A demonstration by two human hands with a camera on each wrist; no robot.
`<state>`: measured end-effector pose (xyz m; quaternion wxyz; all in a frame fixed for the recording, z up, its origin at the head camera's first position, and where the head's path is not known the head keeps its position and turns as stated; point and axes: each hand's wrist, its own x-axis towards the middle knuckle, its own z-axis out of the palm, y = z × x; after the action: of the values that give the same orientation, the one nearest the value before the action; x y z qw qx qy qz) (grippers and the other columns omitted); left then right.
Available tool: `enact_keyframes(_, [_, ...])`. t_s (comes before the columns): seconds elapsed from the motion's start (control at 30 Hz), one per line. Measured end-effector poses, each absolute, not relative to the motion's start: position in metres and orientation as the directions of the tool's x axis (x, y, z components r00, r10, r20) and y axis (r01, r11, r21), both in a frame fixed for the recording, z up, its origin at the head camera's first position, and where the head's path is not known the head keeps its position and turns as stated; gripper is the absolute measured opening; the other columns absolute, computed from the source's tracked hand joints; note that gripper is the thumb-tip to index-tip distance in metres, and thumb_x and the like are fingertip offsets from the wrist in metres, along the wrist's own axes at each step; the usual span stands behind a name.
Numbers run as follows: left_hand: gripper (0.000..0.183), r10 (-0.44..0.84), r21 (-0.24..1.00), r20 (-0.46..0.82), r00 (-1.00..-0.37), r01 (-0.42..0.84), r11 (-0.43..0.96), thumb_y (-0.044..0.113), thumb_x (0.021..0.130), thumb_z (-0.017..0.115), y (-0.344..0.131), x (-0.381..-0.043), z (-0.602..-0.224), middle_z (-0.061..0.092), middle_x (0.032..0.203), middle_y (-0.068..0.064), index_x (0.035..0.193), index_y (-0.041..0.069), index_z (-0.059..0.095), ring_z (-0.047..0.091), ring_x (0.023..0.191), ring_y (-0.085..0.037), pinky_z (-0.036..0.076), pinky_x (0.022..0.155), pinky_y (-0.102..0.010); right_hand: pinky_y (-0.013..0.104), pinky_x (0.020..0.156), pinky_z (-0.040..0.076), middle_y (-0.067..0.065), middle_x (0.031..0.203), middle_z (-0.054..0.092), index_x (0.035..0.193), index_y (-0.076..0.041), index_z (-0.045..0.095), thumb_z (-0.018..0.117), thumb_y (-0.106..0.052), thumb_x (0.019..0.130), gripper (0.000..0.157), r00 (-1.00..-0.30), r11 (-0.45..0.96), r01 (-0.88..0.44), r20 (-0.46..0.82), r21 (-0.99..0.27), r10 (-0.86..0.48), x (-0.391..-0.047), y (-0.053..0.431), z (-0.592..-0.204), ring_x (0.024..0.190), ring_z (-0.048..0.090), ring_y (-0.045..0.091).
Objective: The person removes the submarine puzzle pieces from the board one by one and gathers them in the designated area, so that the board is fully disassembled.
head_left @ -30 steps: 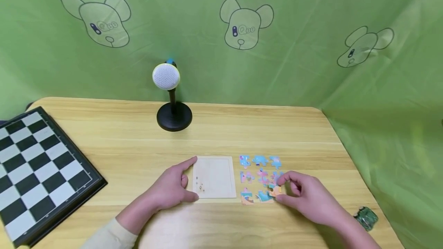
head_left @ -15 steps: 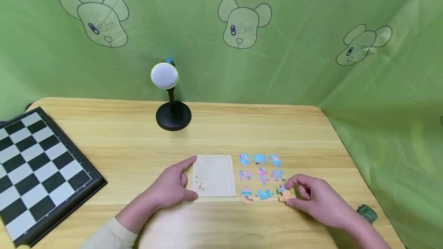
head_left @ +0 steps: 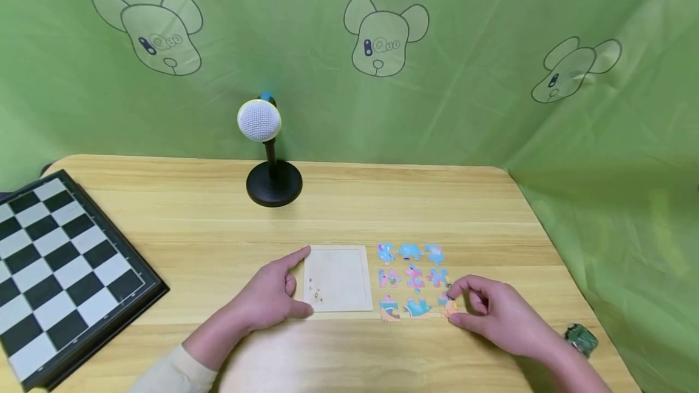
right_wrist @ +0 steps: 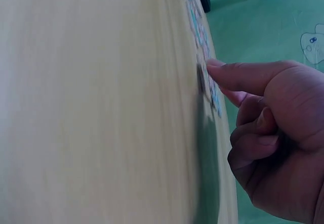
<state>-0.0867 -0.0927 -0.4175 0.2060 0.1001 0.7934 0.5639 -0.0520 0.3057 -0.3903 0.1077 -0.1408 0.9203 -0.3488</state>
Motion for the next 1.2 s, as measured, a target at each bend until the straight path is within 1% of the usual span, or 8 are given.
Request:
enact_keyframes(0.4, [0.106, 0.385, 0.933, -0.22, -0.896, -0.078, 0.351, -0.003, 0.066, 0.088, -0.094, -0.086, -0.417, 0.034, 0.056, 0.003, 0.156, 0.008, 0.034, 0.032, 0.047, -0.012, 0.036, 0.05, -0.027, 0.025, 0.084, 0.05, -0.014, 0.062, 0.03, 0.107, -0.019, 0.065, 0.082, -0.033, 0.084, 0.032, -0.918, 0.678, -0.251, -0.053, -0.691, -0.394, -0.056, 0.273, -0.4, 0.053, 0.027, 0.0])
enact_keyframes(0.6, [0.106, 0.393, 0.933, -0.222, -0.892, -0.077, 0.352, -0.002, 0.066, 0.088, -0.093, -0.086, -0.418, 0.033, 0.056, 0.004, 0.156, 0.008, 0.033, 0.031, 0.047, -0.012, 0.034, 0.05, -0.026, 0.027, 0.076, 0.05, -0.015, 0.061, 0.03, 0.103, -0.018, 0.065, 0.082, -0.028, 0.085, 0.027, -0.911, 0.683, -0.275, -0.045, -0.676, -0.411, -0.053, 0.266, -0.399, 0.053, 0.027, -0.001])
enact_keyframes(0.7, [0.106, 0.394, 0.933, -0.224, -0.891, -0.078, 0.352, -0.002, 0.066, 0.088, -0.093, -0.086, -0.418, 0.032, 0.056, 0.004, 0.156, 0.009, 0.033, 0.03, 0.047, -0.012, 0.034, 0.05, -0.026, 0.028, 0.081, 0.052, -0.015, 0.061, 0.03, 0.102, -0.018, 0.065, 0.082, -0.028, 0.085, 0.025, -0.912, 0.69, -0.272, -0.049, -0.67, -0.407, -0.052, 0.265, -0.398, 0.053, 0.028, -0.001])
enact_keyframes(0.83, [0.106, 0.394, 0.934, -0.219, -0.893, -0.075, 0.348, -0.003, 0.065, 0.088, -0.092, -0.086, -0.418, 0.033, 0.056, 0.003, 0.156, 0.008, 0.034, 0.03, 0.047, -0.012, 0.034, 0.049, -0.026, 0.033, 0.098, 0.048, -0.016, 0.06, 0.028, 0.101, -0.019, 0.066, 0.083, -0.026, 0.084, 0.025, -0.919, 0.706, -0.256, -0.059, -0.661, -0.389, -0.051, 0.267, -0.397, 0.074, 0.054, -0.003])
enact_keyframes(0.87, [0.106, 0.395, 0.935, -0.217, -0.893, -0.073, 0.348, -0.003, 0.065, 0.087, -0.092, -0.087, -0.418, 0.033, 0.056, 0.003, 0.156, 0.008, 0.034, 0.031, 0.047, -0.013, 0.033, 0.049, -0.026, 0.032, 0.099, 0.048, -0.016, 0.06, 0.027, 0.101, -0.019, 0.066, 0.083, -0.026, 0.084, 0.025, -0.921, 0.708, -0.25, -0.063, -0.661, -0.385, -0.051, 0.268, -0.397, 0.075, 0.054, -0.003])
enact_keyframes(0.97, [0.105, 0.4, 0.935, -0.215, -0.891, -0.07, 0.347, -0.003, 0.066, 0.087, -0.093, -0.087, -0.418, 0.033, 0.056, 0.003, 0.156, 0.007, 0.034, 0.031, 0.047, -0.013, 0.033, 0.049, -0.025, 0.028, 0.091, 0.051, -0.016, 0.06, 0.028, 0.102, -0.019, 0.066, 0.083, -0.027, 0.084, 0.026, -0.922, 0.7, -0.245, -0.063, -0.671, -0.383, -0.052, 0.268, -0.398, 0.072, 0.053, -0.004])
enact_keyframes(1.07, [0.106, 0.401, 0.939, -0.22, -0.889, -0.081, 0.334, -0.002, 0.067, 0.087, -0.094, -0.087, -0.418, 0.032, 0.056, 0.003, 0.156, 0.009, 0.032, 0.03, 0.047, -0.013, 0.033, 0.049, -0.025, 0.026, 0.075, 0.05, -0.015, 0.061, 0.029, 0.106, -0.019, 0.066, 0.082, -0.03, 0.085, 0.028, -0.92, 0.688, -0.253, -0.052, -0.681, -0.389, -0.053, 0.265, -0.399, 0.053, 0.027, 0.0])
enact_keyframes(1.2, [0.105, 0.391, 0.948, -0.214, -0.895, -0.094, 0.303, 0.002, 0.069, 0.088, -0.098, -0.084, -0.418, 0.033, 0.058, 0.003, 0.157, 0.01, 0.031, 0.031, 0.049, -0.013, 0.033, 0.05, -0.024, 0.025, 0.07, 0.048, -0.016, 0.06, 0.033, 0.11, -0.02, 0.066, 0.081, -0.027, 0.086, 0.029, -0.922, 0.691, -0.305, 0.02, -0.656, -0.387, -0.055, 0.25, -0.397, 0.053, 0.029, -0.002])
